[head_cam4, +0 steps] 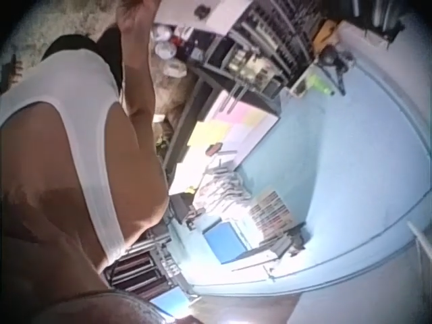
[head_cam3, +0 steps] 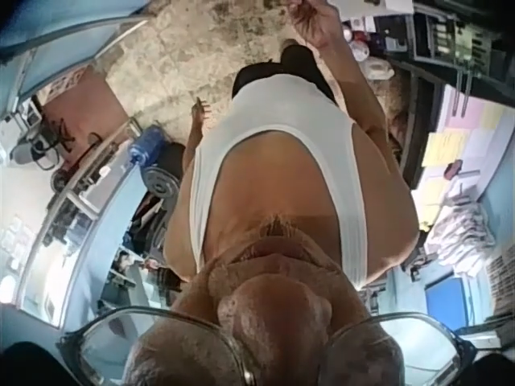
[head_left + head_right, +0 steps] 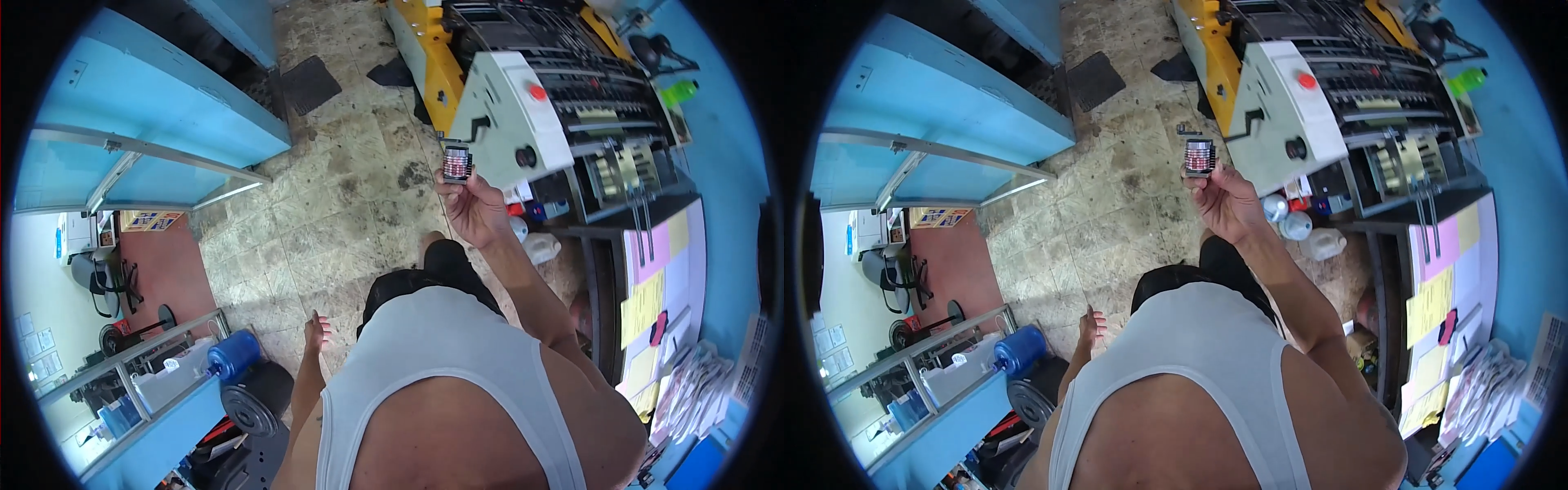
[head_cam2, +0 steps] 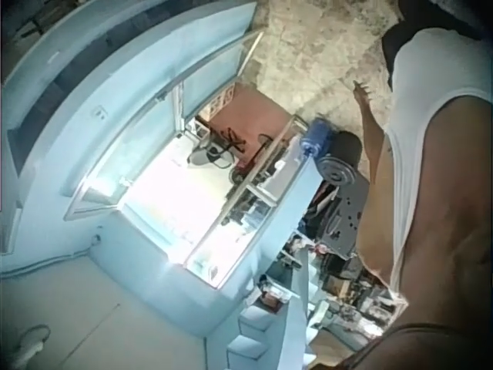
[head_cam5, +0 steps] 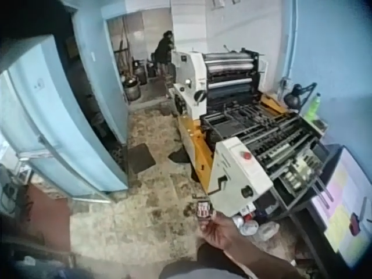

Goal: The recorder is adjusting a numbering machine or small print component and comparing it with a document on a table.

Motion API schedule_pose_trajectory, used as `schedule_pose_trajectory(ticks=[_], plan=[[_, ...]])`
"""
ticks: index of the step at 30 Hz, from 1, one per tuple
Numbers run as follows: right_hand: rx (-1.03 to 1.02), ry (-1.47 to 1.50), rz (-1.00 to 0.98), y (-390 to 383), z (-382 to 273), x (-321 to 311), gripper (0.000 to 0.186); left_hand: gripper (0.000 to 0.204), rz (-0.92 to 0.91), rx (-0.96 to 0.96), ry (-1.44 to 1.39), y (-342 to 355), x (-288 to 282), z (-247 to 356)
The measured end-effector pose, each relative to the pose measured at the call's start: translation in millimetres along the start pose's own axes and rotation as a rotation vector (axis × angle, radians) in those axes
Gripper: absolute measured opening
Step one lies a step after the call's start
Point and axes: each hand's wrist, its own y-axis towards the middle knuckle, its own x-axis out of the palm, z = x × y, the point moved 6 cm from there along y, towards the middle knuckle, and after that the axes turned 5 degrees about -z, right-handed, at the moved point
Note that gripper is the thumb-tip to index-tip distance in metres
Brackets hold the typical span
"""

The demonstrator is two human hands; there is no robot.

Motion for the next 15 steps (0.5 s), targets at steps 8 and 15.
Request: schedule_pose_trajectory(ticks=[8,15], plan=[[0.089,0.132,-0.034,217,-29,-43,0.045,0.062,-0.006,0.27,-0.015,97,-20,272],[0.113,0.014,-0.108,402,-64,-20,0.047,0.062,0.081,0.524,0.0,127,-81,492]])
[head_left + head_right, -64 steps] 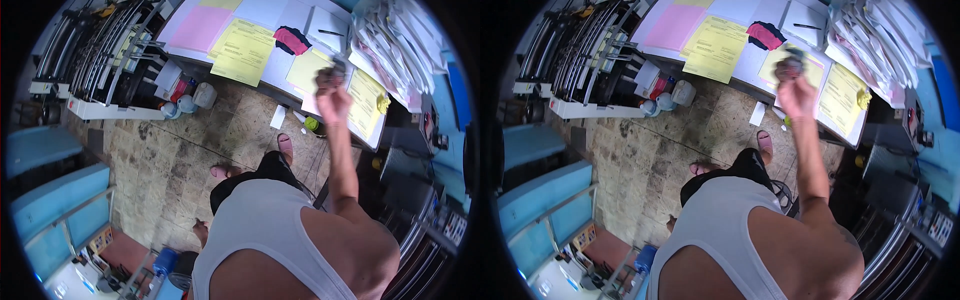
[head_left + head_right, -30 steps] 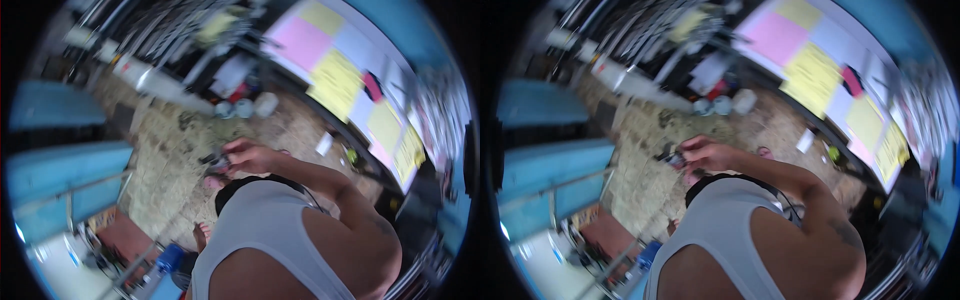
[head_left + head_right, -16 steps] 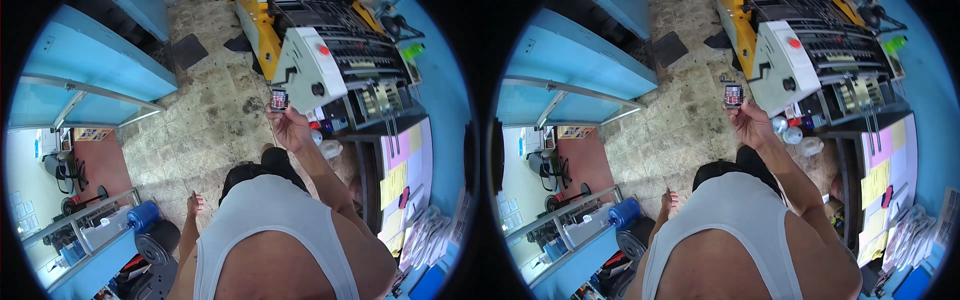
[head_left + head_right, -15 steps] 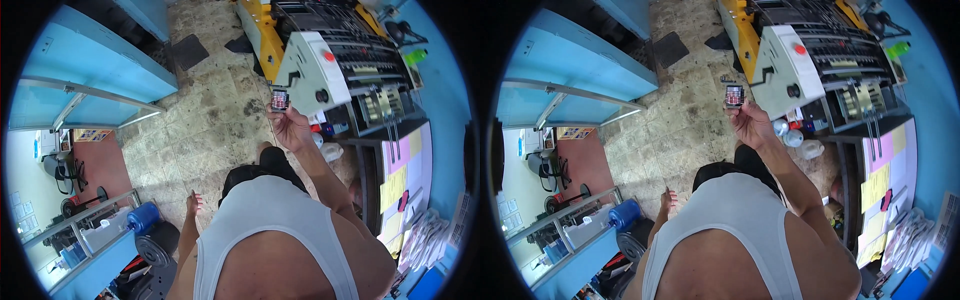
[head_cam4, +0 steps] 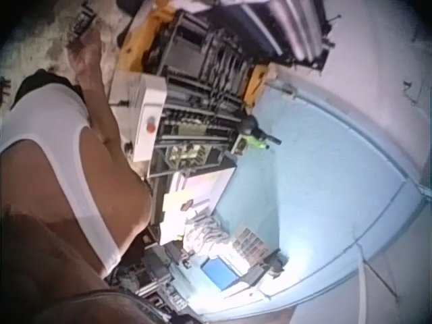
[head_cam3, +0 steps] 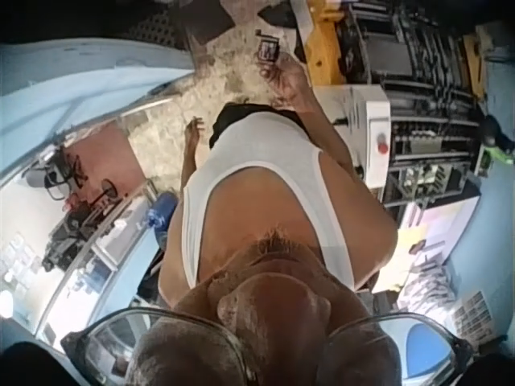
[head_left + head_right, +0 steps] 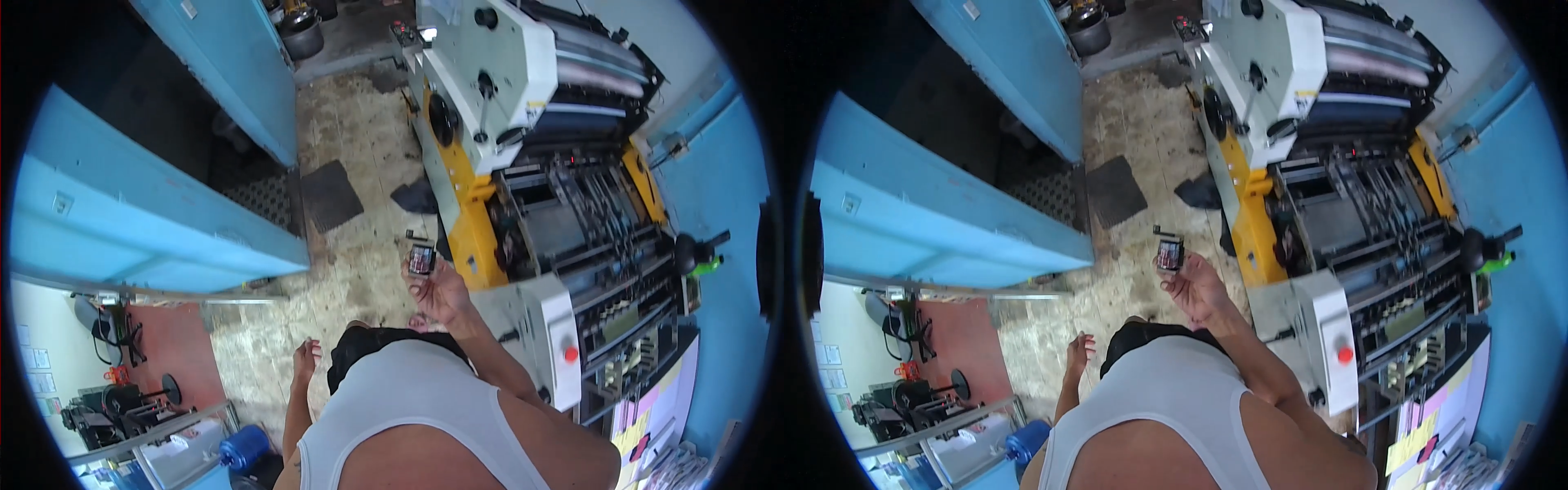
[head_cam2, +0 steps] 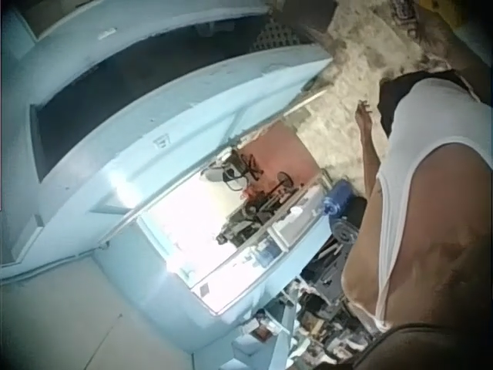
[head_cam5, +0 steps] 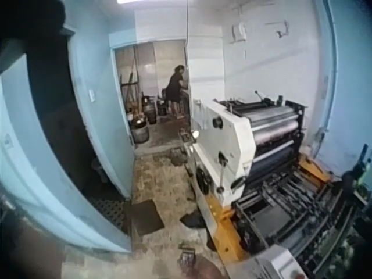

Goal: The recorder is adjusting a numbering machine or small print component and comparing it with a document on a table.

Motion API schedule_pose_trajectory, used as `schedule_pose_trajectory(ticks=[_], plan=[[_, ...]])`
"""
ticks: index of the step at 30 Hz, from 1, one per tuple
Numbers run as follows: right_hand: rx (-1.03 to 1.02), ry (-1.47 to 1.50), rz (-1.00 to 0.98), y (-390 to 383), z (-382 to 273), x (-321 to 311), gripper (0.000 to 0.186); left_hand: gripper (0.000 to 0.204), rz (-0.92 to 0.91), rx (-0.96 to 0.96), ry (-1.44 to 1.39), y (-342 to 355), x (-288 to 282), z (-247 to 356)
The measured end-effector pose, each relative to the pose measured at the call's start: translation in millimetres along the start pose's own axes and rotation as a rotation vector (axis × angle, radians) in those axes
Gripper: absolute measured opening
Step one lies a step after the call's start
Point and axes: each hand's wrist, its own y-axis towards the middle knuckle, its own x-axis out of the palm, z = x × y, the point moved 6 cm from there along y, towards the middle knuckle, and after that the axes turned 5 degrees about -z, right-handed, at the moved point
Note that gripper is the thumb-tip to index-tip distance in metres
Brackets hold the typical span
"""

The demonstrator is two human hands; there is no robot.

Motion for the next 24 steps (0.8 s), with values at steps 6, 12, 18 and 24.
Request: schedule_pose_trajectory(ticks=[6,12,18,24], plan=[[-0.013,-0.203,-0.01,158,-51,-19,0.048,0.065,-0.061,-0.294,0.007,140,-40,27],[-0.094,-0.246,0.046,333,-90,-54,0.047,0.07,-0.273,-0.302,0.107,328,-87,86],[-0.214,-0.297,0.156,498,-131,-55,0.042,0.059,-0.243,-0.15,0.073,567,-155,271],[-0.355,-0.291,0.166,629,-199,-89,0.049,0.053,-0.222,0.291,0.178,746,-181,498]])
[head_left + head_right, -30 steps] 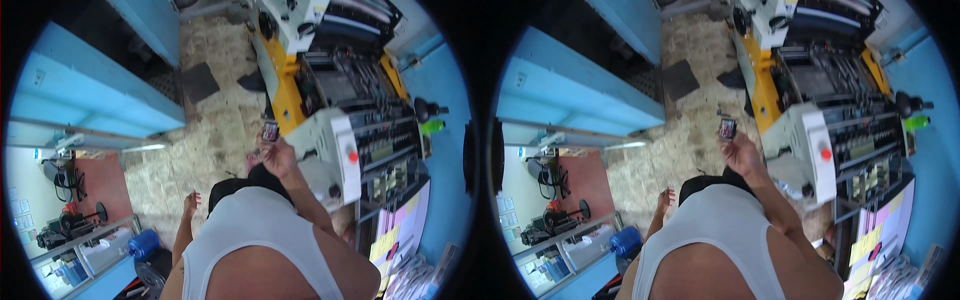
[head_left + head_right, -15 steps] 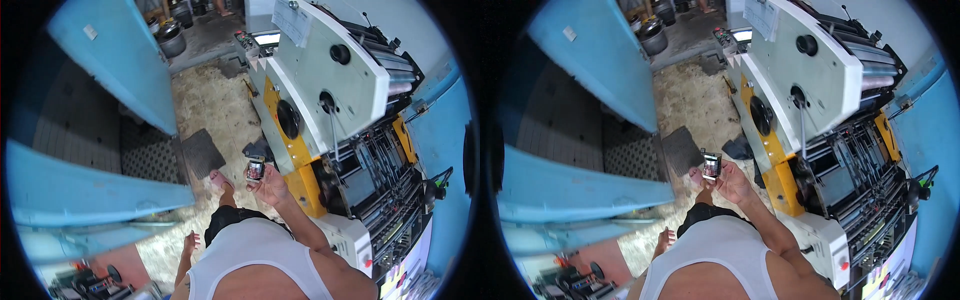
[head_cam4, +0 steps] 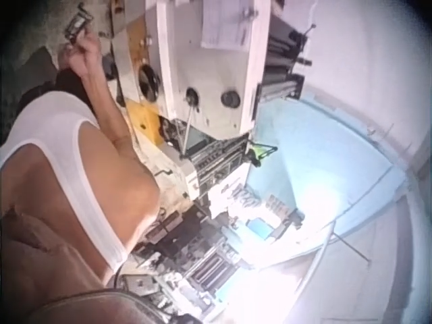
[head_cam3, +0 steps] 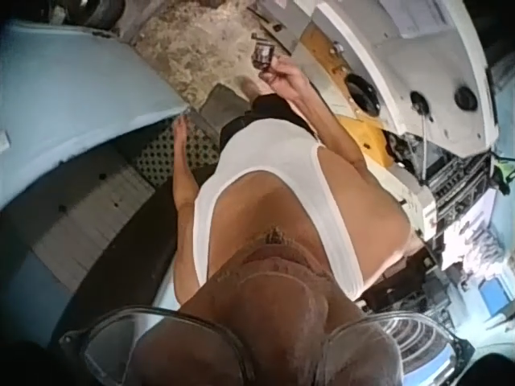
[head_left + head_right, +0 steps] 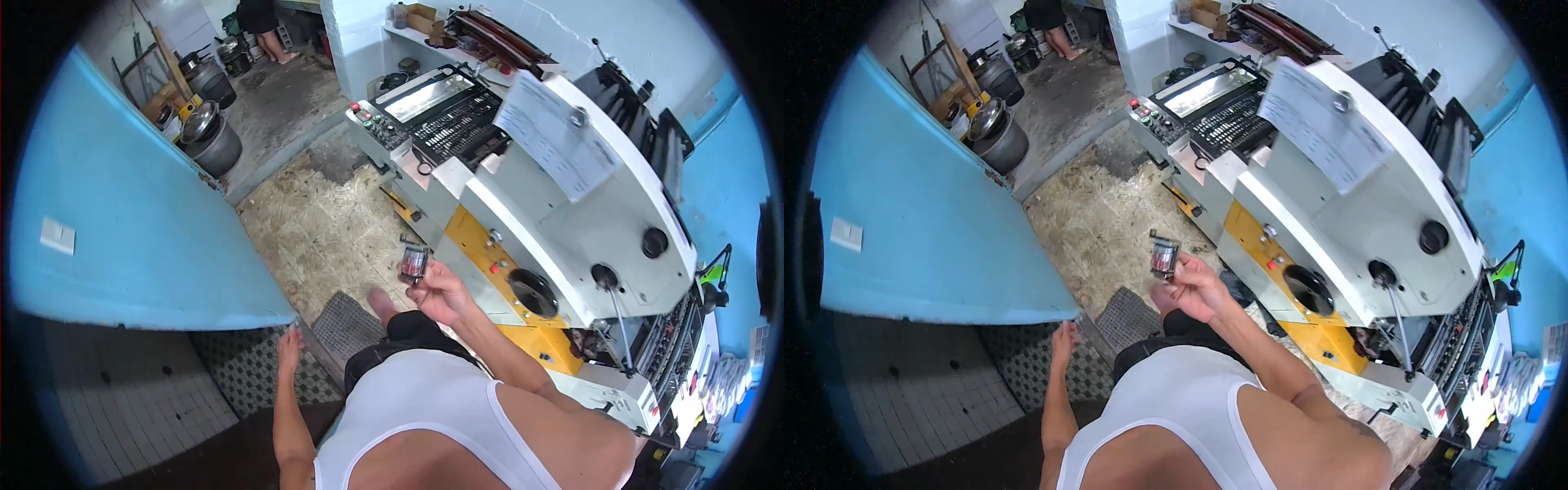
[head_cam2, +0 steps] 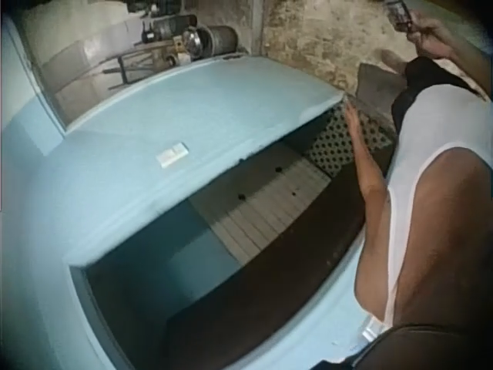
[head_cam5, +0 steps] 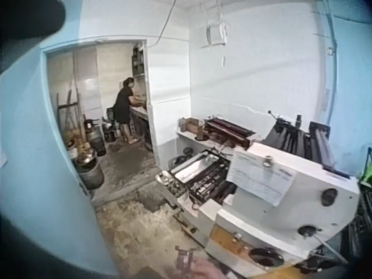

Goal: The recorder is adjusting a numbering machine or small print component and comparing it with a document on a table.

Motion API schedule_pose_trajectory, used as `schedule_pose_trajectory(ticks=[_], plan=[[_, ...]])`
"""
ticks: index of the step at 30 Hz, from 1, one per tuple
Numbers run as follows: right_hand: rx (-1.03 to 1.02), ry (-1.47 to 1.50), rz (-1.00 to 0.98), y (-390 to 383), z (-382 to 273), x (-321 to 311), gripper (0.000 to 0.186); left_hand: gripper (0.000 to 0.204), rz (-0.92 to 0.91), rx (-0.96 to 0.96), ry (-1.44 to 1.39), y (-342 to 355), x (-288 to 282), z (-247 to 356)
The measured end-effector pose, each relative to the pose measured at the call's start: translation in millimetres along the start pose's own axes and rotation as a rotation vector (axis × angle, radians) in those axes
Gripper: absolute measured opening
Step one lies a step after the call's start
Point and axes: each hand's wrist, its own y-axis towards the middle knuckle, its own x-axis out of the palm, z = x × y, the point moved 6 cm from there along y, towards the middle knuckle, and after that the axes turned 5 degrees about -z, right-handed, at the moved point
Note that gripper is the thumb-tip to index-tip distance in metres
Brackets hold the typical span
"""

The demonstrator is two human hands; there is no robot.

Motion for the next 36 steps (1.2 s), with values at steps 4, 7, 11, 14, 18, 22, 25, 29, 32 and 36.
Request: schedule_pose_trajectory(ticks=[4,7,11,14,18,22,25,29,32,36], plan=[[-0.107,0.023,0.084,107,-13,-35,0.054,0.052,-0.086,0.018,0.079,115,-29,46],[-0.176,0.031,0.059,202,-32,-58,0.052,0.053,-0.124,-0.093,0.047,176,-50,34],[-0.314,0.045,0.072,323,-84,-64,0.042,0.056,-0.255,-0.304,0.188,237,-87,31],[-0.445,0.058,0.011,396,-135,-61,0.03,0.058,-0.239,-0.301,0.213,288,-110,46],[-0.551,0.058,-0.023,491,-192,-54,0.028,0.05,-0.217,-0.25,0.542,381,-145,12],[-0.654,0.048,-0.032,562,-241,-78,0.036,0.048,-0.297,-0.186,0.544,538,-173,103],[-0.781,0.007,-0.089,608,-274,-88,0.039,0.047,-0.365,-0.151,0.545,653,-198,178],[-0.915,-0.034,-0.077,661,-314,-113,0.046,0.045,-0.458,-0.145,0.529,784,-225,270],[-1.064,-0.084,-0.002,685,-346,-115,0.033,0.044,-0.525,-0.151,0.503,884,-216,327],[-1.289,-0.363,0.385,676,-414,-127,0.029,0.048,-0.542,0.143,0.31,1058,-230,477]])
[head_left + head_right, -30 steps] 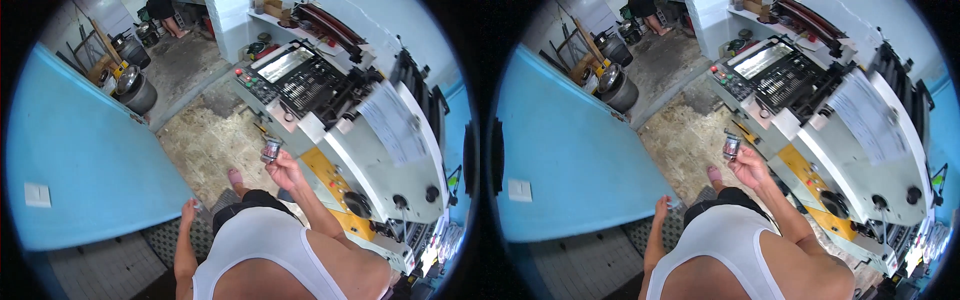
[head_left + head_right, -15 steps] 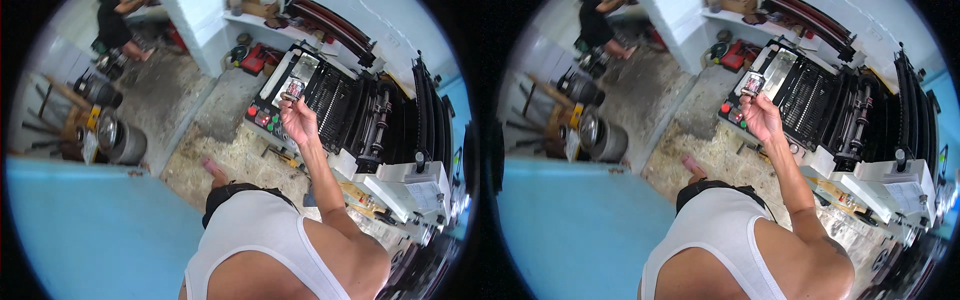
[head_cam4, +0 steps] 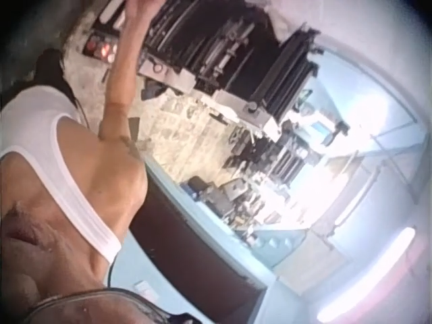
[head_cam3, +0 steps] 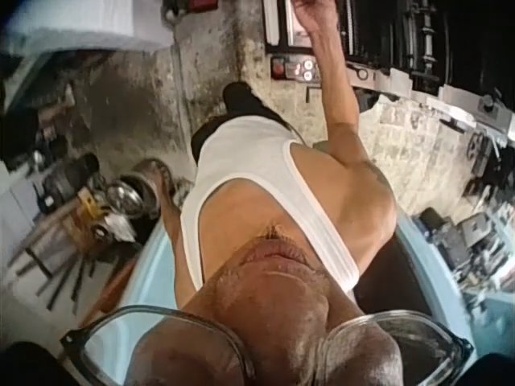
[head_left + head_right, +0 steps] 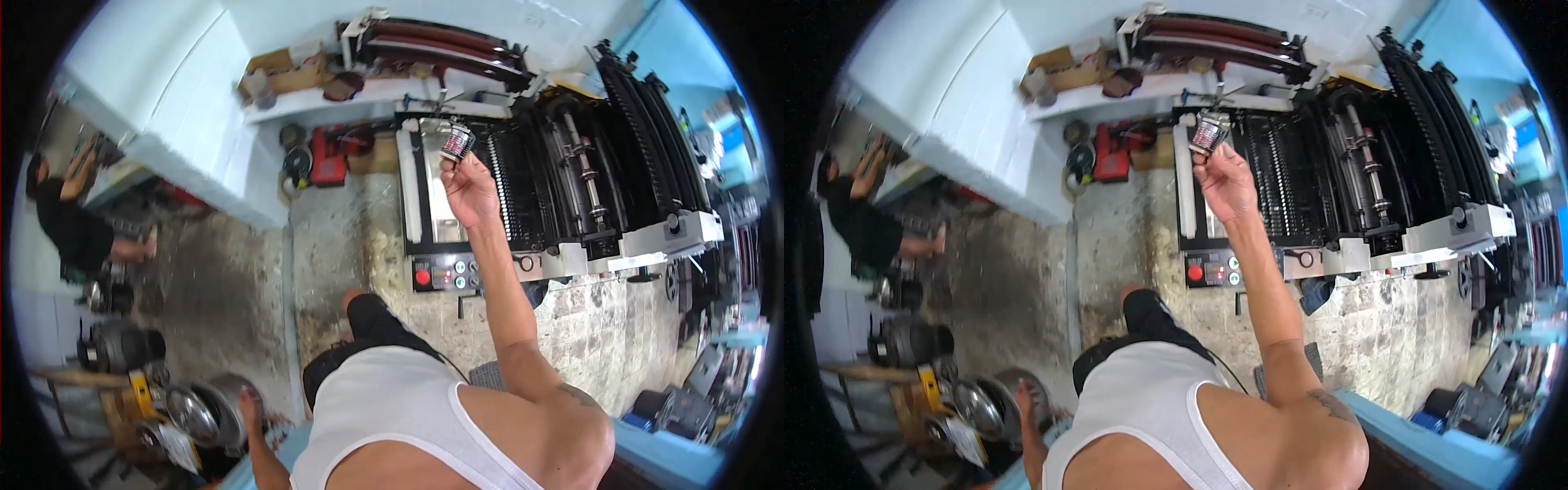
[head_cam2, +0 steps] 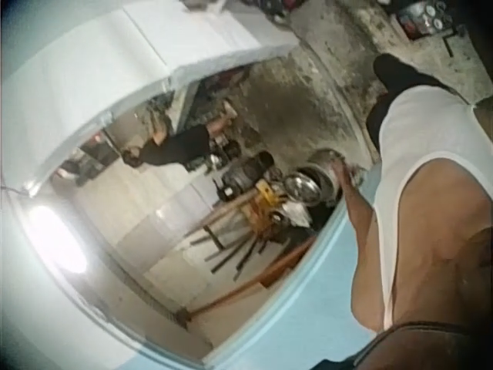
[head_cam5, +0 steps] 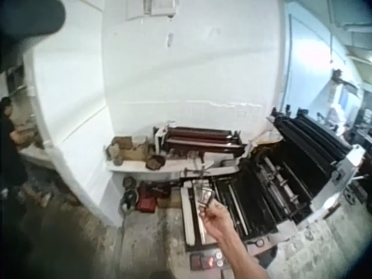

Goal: The recorder is adjusting a numbering machine or small print component and comparing it with a document on a table.

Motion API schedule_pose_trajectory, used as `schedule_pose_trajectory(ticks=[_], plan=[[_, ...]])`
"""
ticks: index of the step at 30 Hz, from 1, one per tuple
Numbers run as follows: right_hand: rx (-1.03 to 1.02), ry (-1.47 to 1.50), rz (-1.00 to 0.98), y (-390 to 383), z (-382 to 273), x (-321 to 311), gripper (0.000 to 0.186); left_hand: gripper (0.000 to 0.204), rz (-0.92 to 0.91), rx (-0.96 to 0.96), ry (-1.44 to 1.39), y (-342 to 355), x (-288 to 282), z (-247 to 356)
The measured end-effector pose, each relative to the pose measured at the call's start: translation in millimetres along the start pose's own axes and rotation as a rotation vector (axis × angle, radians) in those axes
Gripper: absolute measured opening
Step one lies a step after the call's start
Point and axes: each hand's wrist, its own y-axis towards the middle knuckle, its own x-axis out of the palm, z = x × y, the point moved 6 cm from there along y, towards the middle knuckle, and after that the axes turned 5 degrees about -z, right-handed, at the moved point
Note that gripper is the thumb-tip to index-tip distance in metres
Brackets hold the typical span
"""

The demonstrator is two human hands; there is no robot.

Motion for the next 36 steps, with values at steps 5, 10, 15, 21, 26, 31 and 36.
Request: schedule_pose_trajectory(ticks=[5,10,15,21,26,31,36], plan=[[-0.294,-0.66,0.315,83,-89,-50,0.014,0.05,0.156,0.102,0.162,141,9,180],[-0.514,-1.175,0.57,204,-162,-115,0.024,0.047,-0.298,0.293,0.652,233,91,197],[-0.537,-1.481,0.89,303,-225,-182,0.033,0.041,-0.539,0.266,0.868,286,150,215],[-0.367,-1.618,0.965,391,-248,-247,0.031,0.031,-0.512,0.069,0.748,386,200,329],[-0.181,-1.681,1.057,432,-245,-268,0.031,0.035,-0.513,0.091,0.475,453,271,438],[-0.111,-1.722,1.155,439,-252,-270,0.036,0.035,-0.718,0.106,0.567,513,320,465],[-0.062,-1.754,1.243,442,-249,-262,0.032,0.03,-0.791,0.054,0.574,584,330,471]])
